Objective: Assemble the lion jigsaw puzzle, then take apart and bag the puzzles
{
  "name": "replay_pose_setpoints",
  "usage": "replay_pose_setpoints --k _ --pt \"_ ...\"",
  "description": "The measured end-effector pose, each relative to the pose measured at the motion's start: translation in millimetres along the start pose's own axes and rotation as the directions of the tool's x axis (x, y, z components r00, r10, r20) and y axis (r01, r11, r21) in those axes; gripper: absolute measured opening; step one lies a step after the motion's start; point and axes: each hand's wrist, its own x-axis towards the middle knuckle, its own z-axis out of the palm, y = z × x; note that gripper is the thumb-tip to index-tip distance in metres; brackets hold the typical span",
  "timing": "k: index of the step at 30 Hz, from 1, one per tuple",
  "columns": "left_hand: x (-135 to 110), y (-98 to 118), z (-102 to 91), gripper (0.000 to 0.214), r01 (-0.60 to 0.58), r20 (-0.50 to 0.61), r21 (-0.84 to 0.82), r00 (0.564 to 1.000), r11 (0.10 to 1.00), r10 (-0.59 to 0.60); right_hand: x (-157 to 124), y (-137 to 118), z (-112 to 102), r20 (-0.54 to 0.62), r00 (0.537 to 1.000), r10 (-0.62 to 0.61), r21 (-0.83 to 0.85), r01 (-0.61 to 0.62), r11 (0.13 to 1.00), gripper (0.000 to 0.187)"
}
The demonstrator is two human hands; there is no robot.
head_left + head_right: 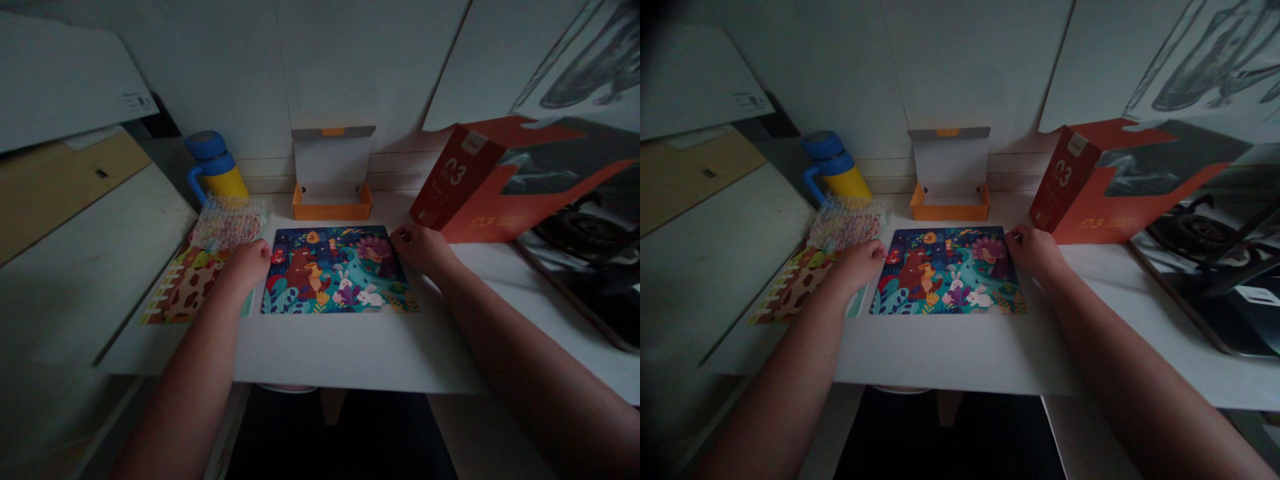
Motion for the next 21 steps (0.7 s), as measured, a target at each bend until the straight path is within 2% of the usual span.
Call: replay_pose_setpoints --k 8,16,21 --pt "-9 3 -3.0 0.022 -0.001 0.015 -0.018 1.0 1.0 0.001 2 7 -3 0.107 0.994 0.014 -0.071 -0.007 0.997 0.042" --pt "-13 7 -3.4 0.021 -0.026 0.021 -0.023 0.999 0.999 0.026 0 13 2 0.081 0.997 -0.017 -0.055 0.021 0.998 0.039" --pt "-11 12 -10.5 0.021 -0.141 -0.008 0.078 0.99 0.987 0.142 1 17 4 0.127 0.991 -0.04 -0.029 0.044 0.999 0.052"
